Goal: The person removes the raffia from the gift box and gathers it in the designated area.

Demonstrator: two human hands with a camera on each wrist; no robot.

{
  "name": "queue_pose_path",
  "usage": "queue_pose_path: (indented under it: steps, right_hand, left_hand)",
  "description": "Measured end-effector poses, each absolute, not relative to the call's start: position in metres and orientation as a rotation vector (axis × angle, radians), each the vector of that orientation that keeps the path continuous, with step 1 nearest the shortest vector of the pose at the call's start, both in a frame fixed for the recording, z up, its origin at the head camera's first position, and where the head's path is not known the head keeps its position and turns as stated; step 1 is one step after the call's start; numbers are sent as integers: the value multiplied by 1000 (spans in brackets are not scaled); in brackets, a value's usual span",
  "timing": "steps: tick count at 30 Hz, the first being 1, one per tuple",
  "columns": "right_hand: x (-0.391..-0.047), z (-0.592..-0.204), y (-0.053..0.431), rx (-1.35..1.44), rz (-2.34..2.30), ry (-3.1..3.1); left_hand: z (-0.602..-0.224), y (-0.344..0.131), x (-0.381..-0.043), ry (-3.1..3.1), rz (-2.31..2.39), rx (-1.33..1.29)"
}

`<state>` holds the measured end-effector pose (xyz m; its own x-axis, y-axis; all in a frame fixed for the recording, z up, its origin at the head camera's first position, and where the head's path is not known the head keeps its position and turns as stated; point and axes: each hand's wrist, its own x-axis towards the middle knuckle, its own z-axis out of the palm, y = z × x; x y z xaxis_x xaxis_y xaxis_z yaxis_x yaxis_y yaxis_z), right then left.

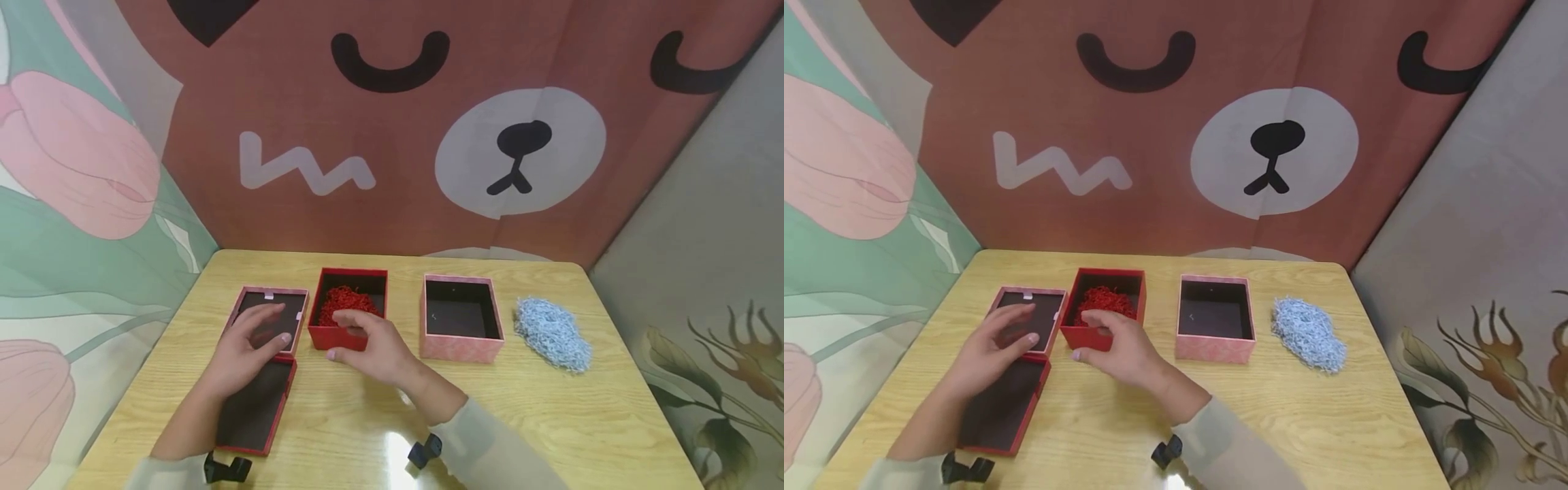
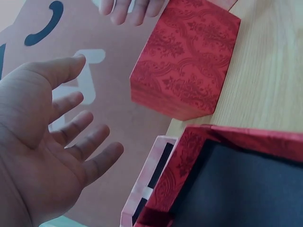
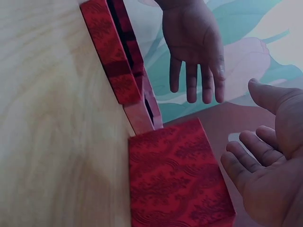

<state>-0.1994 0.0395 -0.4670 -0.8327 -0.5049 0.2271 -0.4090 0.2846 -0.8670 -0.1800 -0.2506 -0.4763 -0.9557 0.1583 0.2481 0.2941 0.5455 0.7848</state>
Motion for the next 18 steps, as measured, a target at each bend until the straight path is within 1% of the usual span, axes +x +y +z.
queue_pose_path:
  steps: [9, 18]
  right_hand:
    - [-217, -458, 44, -763, -1564, 2512]
    - [-232, -453, 37, -672, -1387, 2614]
  left_hand:
    - [-473, -236, -193, -2672, -1443, -336]
    - [-477, -225, -208, -2807, -1348, -284]
